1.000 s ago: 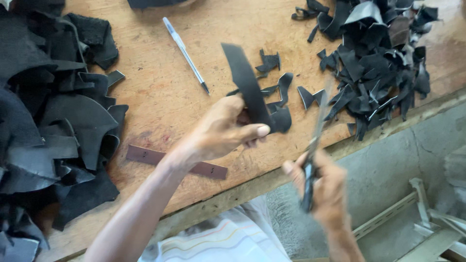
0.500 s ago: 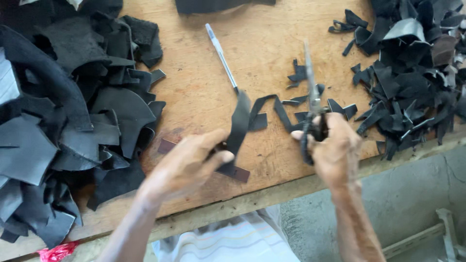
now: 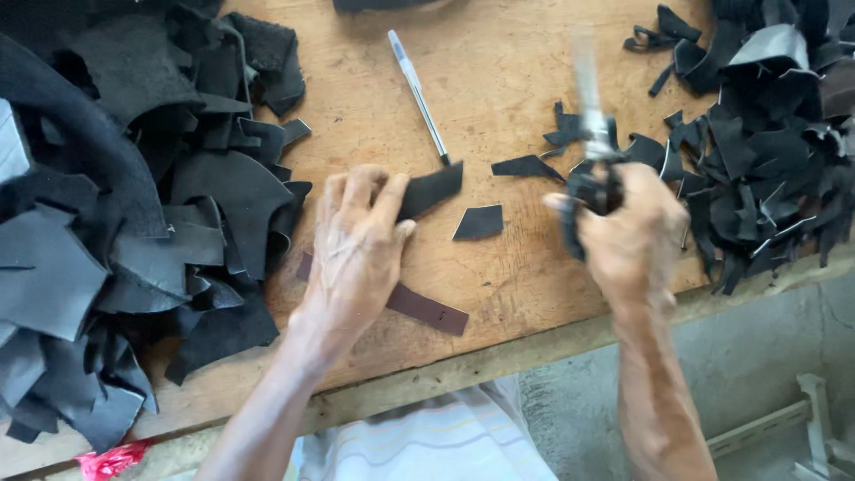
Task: The person marks a brown leather template with a pen, then uses shears to cut black leather pieces to match the template shape. The person repeatedly aligns the template, cuts, and trims the edges of the black leather pieces.
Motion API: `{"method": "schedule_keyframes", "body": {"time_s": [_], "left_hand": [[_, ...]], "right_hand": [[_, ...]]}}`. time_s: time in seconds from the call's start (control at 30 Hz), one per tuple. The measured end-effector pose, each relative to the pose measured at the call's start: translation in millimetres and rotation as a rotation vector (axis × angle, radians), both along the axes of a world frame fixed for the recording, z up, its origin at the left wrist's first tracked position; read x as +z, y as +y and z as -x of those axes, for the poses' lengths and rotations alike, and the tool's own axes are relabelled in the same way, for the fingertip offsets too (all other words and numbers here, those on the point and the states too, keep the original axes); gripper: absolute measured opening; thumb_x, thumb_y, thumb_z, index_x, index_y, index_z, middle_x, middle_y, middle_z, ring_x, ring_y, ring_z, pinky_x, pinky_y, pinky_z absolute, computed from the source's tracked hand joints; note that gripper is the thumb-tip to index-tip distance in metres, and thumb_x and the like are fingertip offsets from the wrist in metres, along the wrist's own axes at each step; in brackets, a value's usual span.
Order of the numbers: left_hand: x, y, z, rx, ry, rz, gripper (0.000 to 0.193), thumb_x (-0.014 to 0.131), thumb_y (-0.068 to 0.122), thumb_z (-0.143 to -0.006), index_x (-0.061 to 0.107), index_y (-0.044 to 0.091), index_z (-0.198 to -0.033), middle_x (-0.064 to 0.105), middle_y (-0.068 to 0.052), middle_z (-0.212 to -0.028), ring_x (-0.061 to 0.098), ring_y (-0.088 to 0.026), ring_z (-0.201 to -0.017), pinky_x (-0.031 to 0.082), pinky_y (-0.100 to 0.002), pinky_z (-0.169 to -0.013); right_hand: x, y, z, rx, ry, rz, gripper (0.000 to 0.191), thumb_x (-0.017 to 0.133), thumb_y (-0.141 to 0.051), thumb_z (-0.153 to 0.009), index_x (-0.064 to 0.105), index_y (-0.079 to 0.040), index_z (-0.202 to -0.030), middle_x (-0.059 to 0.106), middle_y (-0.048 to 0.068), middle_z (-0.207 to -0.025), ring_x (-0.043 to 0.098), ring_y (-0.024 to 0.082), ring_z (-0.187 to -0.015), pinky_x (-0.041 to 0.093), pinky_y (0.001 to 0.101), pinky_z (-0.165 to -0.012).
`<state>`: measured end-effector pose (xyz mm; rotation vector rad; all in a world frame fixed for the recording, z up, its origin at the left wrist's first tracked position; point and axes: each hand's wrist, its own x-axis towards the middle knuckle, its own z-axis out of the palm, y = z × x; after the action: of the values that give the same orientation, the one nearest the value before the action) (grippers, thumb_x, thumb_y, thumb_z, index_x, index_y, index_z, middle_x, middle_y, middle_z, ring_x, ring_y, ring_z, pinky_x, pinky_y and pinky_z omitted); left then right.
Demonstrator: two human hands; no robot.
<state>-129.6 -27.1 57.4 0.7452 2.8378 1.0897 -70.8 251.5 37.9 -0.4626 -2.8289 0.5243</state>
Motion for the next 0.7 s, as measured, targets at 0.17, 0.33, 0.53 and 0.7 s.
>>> {"method": "schedule_keyframes", "body": {"time_s": [0.17, 0.33, 0.53, 0.7], "left_hand": [[-4.5, -4.7, -2.7, -0.029, -0.047, 0.009, 0.044, 0.070, -0.003, -0.086, 0.063, -0.002, -0.130, 0.057, -0.017, -0.126, 0.051, -0.036, -0.119, 0.042, -0.047, -0.105], [-12.1, -3.7, -37.4, -0.124, 0.107, 0.085, 0.065, 0.059, -0.016, -0.070, 0.060, -0.005, -0.134, 0.053, -0.022, -0.142, 0.048, -0.039, -0.133, 0.037, -0.048, -0.116], [-34.0, 1.3, -66.3, -0.207, 0.057, -0.017, 0.055, 0.063, 0.001, -0.086, 0.055, -0.006, -0.140, 0.050, -0.024, -0.151, 0.043, -0.039, -0.144, 0.027, -0.053, -0.123], [-37.3, -4.9, -62.6, -0.225, 0.042, 0.003, 0.060, 0.062, 0.003, -0.080, 0.055, -0.006, -0.139, 0.052, -0.024, -0.148, 0.046, -0.039, -0.140, 0.029, -0.054, -0.122]], "right_hand": [[-0.7, 3.4, 41.6, -0.021, -0.117, 0.011, 0.049, 0.096, -0.033, -0.081, 0.064, 0.000, -0.100, 0.070, 0.007, -0.086, 0.066, 0.020, -0.071, 0.052, 0.0383, -0.062], [14.6, 19.2, 53.4, 0.065, -0.104, -0.048, 0.042, 0.097, -0.025, -0.086, 0.067, 0.001, -0.101, 0.069, 0.014, -0.092, 0.067, 0.027, -0.080, 0.053, 0.0437, -0.072], [38.8, -16.8, 24.1, 0.165, -0.014, -0.202, 0.039, 0.086, -0.004, -0.086, 0.068, 0.002, -0.121, 0.068, 0.017, -0.112, 0.062, 0.033, -0.108, 0.051, 0.0429, -0.090], [26.4, -61.5, 20.9, 0.482, -0.045, 0.151, 0.036, 0.083, -0.010, -0.082, 0.073, -0.004, -0.116, 0.067, 0.014, -0.111, 0.061, 0.031, -0.105, 0.053, 0.0358, -0.088]]}}
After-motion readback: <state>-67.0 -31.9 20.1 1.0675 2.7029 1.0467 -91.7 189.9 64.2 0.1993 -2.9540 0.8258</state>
